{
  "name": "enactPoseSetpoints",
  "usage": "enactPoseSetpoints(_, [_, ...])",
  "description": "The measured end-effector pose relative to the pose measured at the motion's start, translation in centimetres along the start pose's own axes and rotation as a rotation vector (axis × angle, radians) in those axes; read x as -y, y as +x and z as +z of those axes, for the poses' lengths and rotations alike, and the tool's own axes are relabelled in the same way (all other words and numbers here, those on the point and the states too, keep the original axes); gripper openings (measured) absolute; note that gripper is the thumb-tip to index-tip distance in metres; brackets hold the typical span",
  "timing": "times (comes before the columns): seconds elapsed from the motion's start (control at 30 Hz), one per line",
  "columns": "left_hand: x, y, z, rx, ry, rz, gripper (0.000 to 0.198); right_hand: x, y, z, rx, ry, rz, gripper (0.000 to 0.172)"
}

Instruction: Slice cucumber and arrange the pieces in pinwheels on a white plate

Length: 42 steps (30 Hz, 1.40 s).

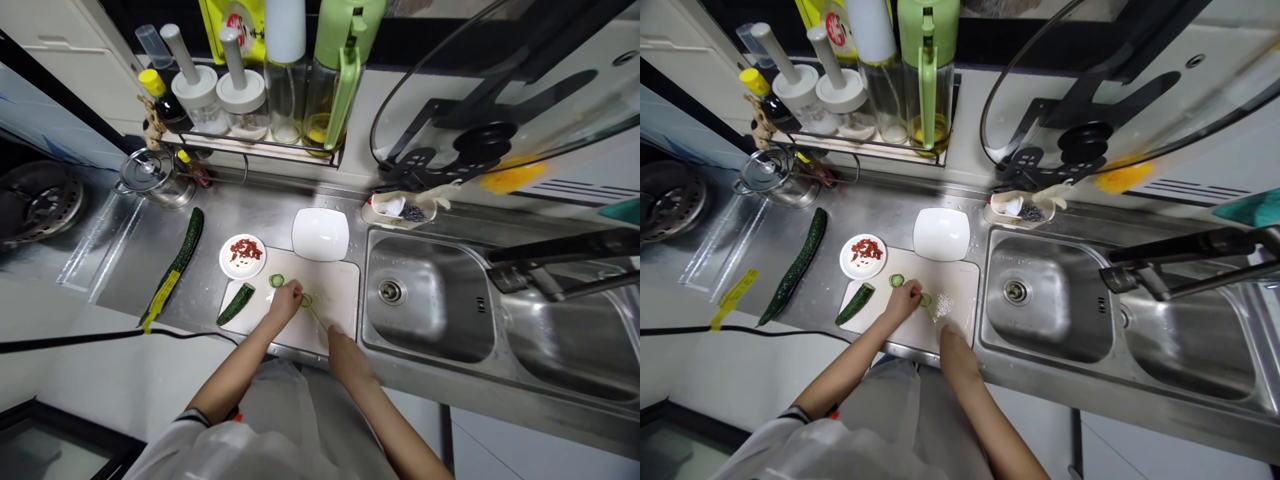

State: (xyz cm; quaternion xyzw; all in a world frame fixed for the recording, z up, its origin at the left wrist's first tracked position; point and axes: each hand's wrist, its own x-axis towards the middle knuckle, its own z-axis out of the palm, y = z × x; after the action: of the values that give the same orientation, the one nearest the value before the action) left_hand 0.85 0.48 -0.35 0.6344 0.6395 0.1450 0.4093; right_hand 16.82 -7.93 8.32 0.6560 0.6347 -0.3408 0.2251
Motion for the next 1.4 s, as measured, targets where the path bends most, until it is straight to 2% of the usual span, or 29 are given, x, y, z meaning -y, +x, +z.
enactPoseSetpoints(0.53, [-0.5, -0.6, -0.4, -0.033, 0.027, -0.035, 0.021, -1.5, -2.6, 1.0, 0.110, 0.000, 0.100, 0.042])
enactPoseSetpoints(0.77, [0.5, -0.7, -4.0, -0.197, 0.110, -0.024, 0.004, -1.7, -2.7, 1.6, 0.079, 0.003, 0.088, 0.047])
enactPoseSetpoints(0.93, [1.3, -0.1, -5.9, -0.311, 0.192, -0.110, 0.011, -2.3, -2.4, 2.8, 0.052, 0.043, 0.082, 0.047])
enactPoseSetpoints(1.07, [1.6, 0.1, -6.2, -0.309, 0.200, -0.136, 0.014, -2.7, -2.1, 3.4, -0.010, 0.069, 0.060, 0.050])
enactPoseSetpoints(1.17, [1.7, 0.1, -6.0, -0.306, 0.234, -0.152, 0.014, -3.1, -2.2, 3.6, -0.086, 0.189, -0.015, 0.045])
enactPoseSetpoints(1.3, [1.9, 0.0, -5.8, -0.344, 0.257, -0.132, 0.018, -4.0, -2.6, 4.5, -0.288, 0.410, -0.164, 0.044])
enactPoseSetpoints(1.4, [1.8, -0.5, -5.3, -0.406, 0.232, -0.041, 0.021, -4.4, -2.3, 6.0, -0.485, 0.537, -0.230, 0.049])
